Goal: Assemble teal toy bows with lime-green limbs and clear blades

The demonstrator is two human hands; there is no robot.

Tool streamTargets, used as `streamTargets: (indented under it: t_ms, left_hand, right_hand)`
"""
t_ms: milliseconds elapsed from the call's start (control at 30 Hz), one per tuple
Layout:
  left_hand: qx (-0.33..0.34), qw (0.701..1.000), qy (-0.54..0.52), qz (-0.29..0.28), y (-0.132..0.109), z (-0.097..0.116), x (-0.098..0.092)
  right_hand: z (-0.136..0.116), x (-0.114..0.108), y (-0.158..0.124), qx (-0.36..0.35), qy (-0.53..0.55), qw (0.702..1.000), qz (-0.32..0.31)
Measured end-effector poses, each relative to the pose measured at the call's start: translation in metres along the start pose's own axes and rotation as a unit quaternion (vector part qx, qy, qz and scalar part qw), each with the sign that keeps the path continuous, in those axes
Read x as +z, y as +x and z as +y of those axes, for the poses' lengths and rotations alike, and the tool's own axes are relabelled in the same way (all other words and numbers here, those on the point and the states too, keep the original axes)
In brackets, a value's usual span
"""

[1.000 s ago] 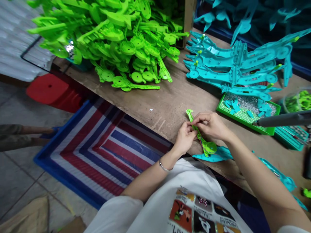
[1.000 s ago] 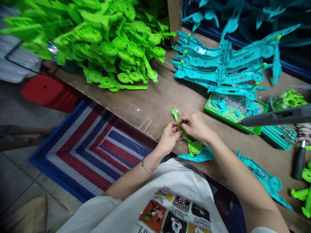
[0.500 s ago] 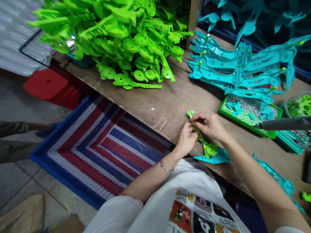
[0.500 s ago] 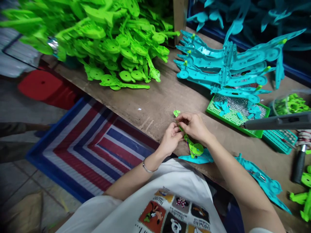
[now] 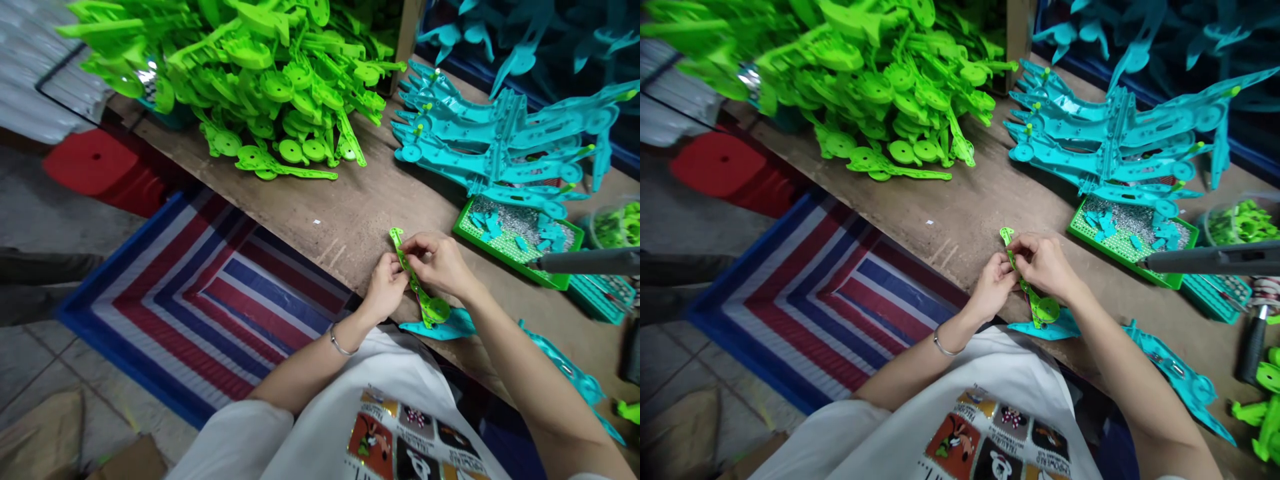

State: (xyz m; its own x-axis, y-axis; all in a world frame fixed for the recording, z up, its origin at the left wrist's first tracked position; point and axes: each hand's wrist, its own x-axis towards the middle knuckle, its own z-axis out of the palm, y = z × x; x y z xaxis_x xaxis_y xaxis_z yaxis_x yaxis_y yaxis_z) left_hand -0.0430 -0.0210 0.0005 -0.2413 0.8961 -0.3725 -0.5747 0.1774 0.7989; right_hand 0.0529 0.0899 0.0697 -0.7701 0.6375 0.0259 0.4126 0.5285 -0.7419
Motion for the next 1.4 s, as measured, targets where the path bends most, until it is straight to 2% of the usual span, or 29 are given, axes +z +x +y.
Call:
streamTargets:
  t_ms: [367,700,933,1133,1400]
  left_hand:
    - [0.024,0.999,0.041,0.015,0.000,-0.005,-0.003]
    - [-0.003,0.999,0.027,0.023,-0.001,-0.001,-0.003]
    - [0.026,0.998,0.058,0.003,-0.001,-0.005,-0.003]
    - [0.023,0.999,0.048,0.008,-0.001,-0.005,-0.003]
    - [0.016,0.999,0.041,0.006,-0.001,-0.004,-0.002]
  right_hand:
    - [0.001,0.010,0.002,0.001,-0.003,1.000,0.010]
    - [-0.001,0.005,-0.003,-0.028,-0.037,0.999,0.019]
    - [0.001,0.003,-0.004,-0.046,-0.028,0.998,0.024]
    - [0.000,0.007,-0.006,-0.022,-0.023,0.998,0.051]
    - [0.004,0.014,-0.009,-0.030,-0.056,0.997,0.037]
